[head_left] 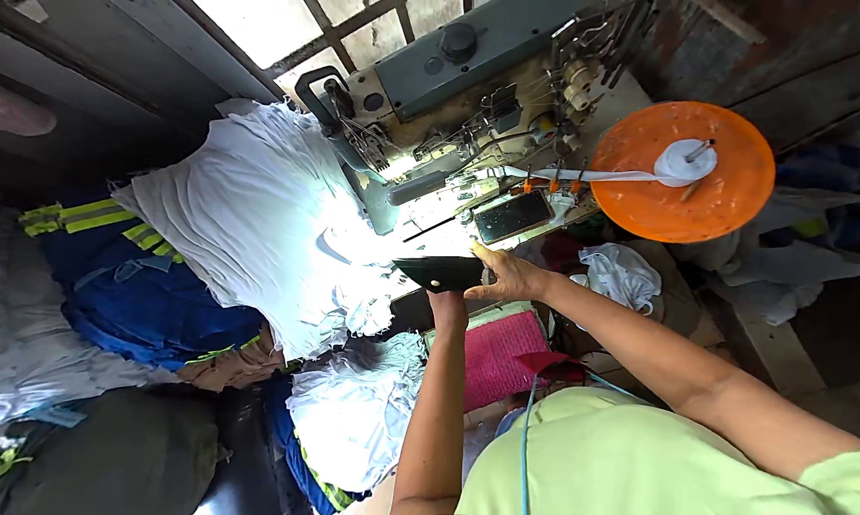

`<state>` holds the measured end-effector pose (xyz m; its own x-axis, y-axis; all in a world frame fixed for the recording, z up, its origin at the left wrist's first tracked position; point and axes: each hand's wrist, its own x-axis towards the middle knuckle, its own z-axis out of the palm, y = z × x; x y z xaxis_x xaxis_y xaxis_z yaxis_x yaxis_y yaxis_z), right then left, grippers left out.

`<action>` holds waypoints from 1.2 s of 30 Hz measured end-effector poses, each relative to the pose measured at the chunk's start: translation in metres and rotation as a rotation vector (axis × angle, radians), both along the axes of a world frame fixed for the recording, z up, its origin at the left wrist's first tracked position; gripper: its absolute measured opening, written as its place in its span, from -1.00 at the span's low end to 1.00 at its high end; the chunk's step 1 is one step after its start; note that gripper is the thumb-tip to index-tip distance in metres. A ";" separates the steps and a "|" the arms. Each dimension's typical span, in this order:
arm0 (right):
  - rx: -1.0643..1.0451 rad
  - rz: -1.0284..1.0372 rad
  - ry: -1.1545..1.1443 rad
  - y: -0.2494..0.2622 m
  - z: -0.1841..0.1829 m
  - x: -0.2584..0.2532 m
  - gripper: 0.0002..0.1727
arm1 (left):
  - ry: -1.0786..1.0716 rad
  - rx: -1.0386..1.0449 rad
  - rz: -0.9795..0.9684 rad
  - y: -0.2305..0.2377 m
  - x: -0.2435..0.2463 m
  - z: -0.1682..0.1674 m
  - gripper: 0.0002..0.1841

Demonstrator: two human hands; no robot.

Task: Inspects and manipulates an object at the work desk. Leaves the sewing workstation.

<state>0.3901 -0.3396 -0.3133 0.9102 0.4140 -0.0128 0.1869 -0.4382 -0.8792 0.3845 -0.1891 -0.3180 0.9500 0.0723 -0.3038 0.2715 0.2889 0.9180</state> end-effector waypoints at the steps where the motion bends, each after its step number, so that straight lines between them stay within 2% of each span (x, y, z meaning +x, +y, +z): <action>1: -0.001 -0.006 -0.032 -0.002 -0.002 -0.007 0.10 | 0.006 0.022 -0.026 0.005 -0.002 -0.009 -0.72; 3: -0.003 0.004 -0.075 -0.010 -0.007 -0.025 0.16 | -0.055 0.054 -0.153 0.019 0.001 -0.042 -0.69; 4: -0.011 0.019 -0.063 -0.014 -0.009 -0.037 0.16 | -0.050 0.021 -0.189 0.020 0.011 -0.056 -0.75; 8: -0.049 -0.023 0.066 -0.037 -0.017 -0.089 0.10 | 0.105 -0.064 -0.157 -0.007 0.028 -0.021 -0.78; 10: -0.028 -0.092 0.156 -0.050 -0.026 -0.112 0.08 | 0.099 -0.075 -0.165 -0.010 0.029 -0.019 -0.78; 14: 0.075 -0.282 0.167 -0.073 -0.033 -0.150 0.08 | 0.105 -0.048 -0.194 -0.017 0.037 -0.027 -0.81; 16: 0.114 -0.397 0.112 -0.083 -0.032 -0.164 0.10 | 0.051 0.092 -0.249 -0.015 0.042 -0.040 -0.83; 19: 0.130 -0.603 -0.026 -0.104 -0.024 -0.181 0.03 | -0.154 0.502 -0.419 -0.005 0.056 -0.073 -0.61; 23: 0.248 -0.979 -0.032 -0.135 0.005 -0.192 -0.19 | -0.409 1.001 -0.596 -0.006 0.081 -0.098 -0.63; 27: 0.311 -1.297 -0.029 -0.182 0.026 -0.184 -0.28 | -0.381 1.244 -0.705 -0.014 0.091 -0.104 -0.66; 30: 0.191 -1.438 -0.005 -0.218 0.036 -0.159 -0.12 | -0.365 1.308 -0.693 -0.020 0.089 -0.108 -0.68; 32: 0.163 -1.446 0.035 -0.234 0.042 -0.136 0.06 | -0.400 1.297 -0.648 -0.022 0.088 -0.117 -0.67; 34: 0.127 -1.448 0.069 -0.239 0.044 -0.112 0.25 | -0.410 1.279 -0.633 -0.022 0.091 -0.123 -0.65; 36: 0.026 -1.472 0.079 -0.238 0.039 -0.089 0.32 | -0.424 1.270 -0.638 -0.025 0.093 -0.118 -0.65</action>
<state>0.3008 -0.5775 -0.2740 0.4989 -0.8621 -0.0886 -0.4510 -0.1709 -0.8760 0.4777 -0.2136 -0.4365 0.9223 -0.3824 -0.0565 -0.3054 -0.8104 0.4999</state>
